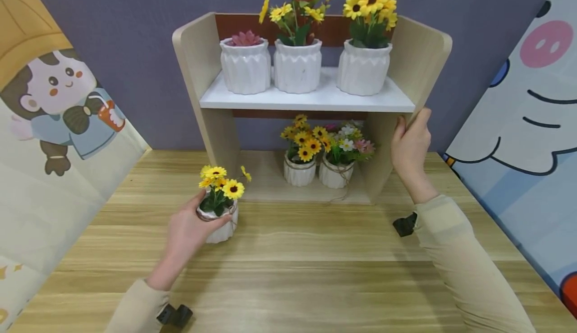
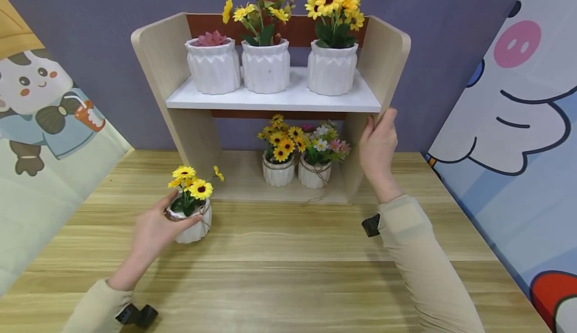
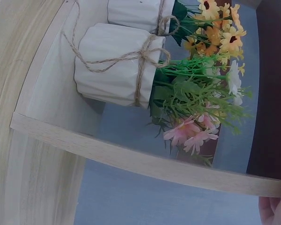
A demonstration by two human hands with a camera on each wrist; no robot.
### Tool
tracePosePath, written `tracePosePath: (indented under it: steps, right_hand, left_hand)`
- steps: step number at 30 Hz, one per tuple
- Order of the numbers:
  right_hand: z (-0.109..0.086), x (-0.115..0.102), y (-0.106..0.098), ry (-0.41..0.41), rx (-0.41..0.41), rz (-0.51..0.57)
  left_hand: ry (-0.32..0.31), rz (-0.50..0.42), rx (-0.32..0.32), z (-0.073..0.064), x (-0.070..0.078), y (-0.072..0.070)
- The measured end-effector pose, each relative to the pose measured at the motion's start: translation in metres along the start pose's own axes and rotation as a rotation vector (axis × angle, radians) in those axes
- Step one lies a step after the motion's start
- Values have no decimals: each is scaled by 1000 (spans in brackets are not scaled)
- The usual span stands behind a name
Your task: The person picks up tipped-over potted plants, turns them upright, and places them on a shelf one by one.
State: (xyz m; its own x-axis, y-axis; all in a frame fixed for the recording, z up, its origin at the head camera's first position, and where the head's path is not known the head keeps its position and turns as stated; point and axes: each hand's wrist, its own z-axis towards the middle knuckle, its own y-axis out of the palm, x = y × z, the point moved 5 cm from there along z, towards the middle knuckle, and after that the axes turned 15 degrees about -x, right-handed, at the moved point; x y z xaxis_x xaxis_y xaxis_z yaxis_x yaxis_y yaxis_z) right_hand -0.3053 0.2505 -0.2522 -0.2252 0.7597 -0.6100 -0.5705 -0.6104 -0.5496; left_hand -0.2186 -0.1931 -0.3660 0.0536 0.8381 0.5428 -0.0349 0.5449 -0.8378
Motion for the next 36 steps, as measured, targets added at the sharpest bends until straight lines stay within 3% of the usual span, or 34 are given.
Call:
tracePosePath:
  steps: [10,17,27,36]
  right_hand:
    - [-1,0,1,6,6,2]
    - [-1,1,1,-1,12,7]
    - [0,2,1,3,18,7]
    - [-1,0,0,-5,23,-1]
  left_hand:
    - [62,-60,-4,13,25,17]
    - [61,-111,-15,26,37,27]
    - [92,-116,-24,44,59,44]
    - [150,-154,95,65,67,50]
